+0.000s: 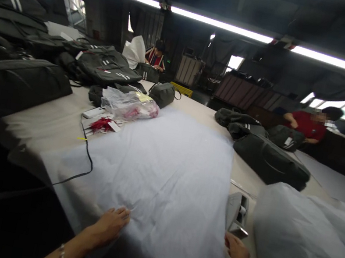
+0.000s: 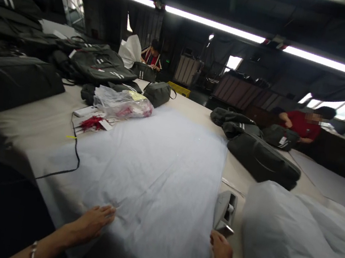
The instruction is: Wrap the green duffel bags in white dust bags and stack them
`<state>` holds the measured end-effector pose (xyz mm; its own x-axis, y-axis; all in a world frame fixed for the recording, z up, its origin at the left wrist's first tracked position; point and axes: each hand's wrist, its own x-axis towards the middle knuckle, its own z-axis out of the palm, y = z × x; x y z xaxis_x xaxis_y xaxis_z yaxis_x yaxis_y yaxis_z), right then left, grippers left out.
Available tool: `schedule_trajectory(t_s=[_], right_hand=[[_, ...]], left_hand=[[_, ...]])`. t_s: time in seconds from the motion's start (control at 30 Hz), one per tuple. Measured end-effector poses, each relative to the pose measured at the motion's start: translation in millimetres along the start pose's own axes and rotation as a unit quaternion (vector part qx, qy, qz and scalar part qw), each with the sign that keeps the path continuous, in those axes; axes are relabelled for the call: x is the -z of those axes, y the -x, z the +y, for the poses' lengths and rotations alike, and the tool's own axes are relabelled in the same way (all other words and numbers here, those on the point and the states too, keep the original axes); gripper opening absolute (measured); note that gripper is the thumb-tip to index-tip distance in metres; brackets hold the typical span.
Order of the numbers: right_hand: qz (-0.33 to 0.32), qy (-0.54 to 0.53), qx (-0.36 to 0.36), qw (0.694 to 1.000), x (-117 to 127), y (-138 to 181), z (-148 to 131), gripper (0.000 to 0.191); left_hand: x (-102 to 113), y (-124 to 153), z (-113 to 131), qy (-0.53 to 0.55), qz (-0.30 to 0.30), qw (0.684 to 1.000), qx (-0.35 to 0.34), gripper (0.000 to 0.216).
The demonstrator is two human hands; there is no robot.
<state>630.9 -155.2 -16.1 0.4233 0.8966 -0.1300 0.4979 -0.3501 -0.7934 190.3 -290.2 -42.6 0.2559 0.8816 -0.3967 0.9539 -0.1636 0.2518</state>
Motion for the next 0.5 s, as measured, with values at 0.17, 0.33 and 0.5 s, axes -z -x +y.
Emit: schedule_trajectory(t_s=[0.17,0.33,0.5], right_hand=[[-0.237,-0.033,0.086,0.967,-126,18,-84,0.038],[-0.318,0.021,0.113,0.941,-228,8,-147,0.021],[-0.299,0.145,0.114,0.936,-259,-22,-140,0.01]], left_hand=[[-9,-2,-3,0.021,0.01,1.0,-0.007,0.063],[-21,-11,-8,0.029,-0.002,1.0,-0.003,0.061],[-46,-21,-15,0.048,-0.015,0.999,-0.005,0.057]])
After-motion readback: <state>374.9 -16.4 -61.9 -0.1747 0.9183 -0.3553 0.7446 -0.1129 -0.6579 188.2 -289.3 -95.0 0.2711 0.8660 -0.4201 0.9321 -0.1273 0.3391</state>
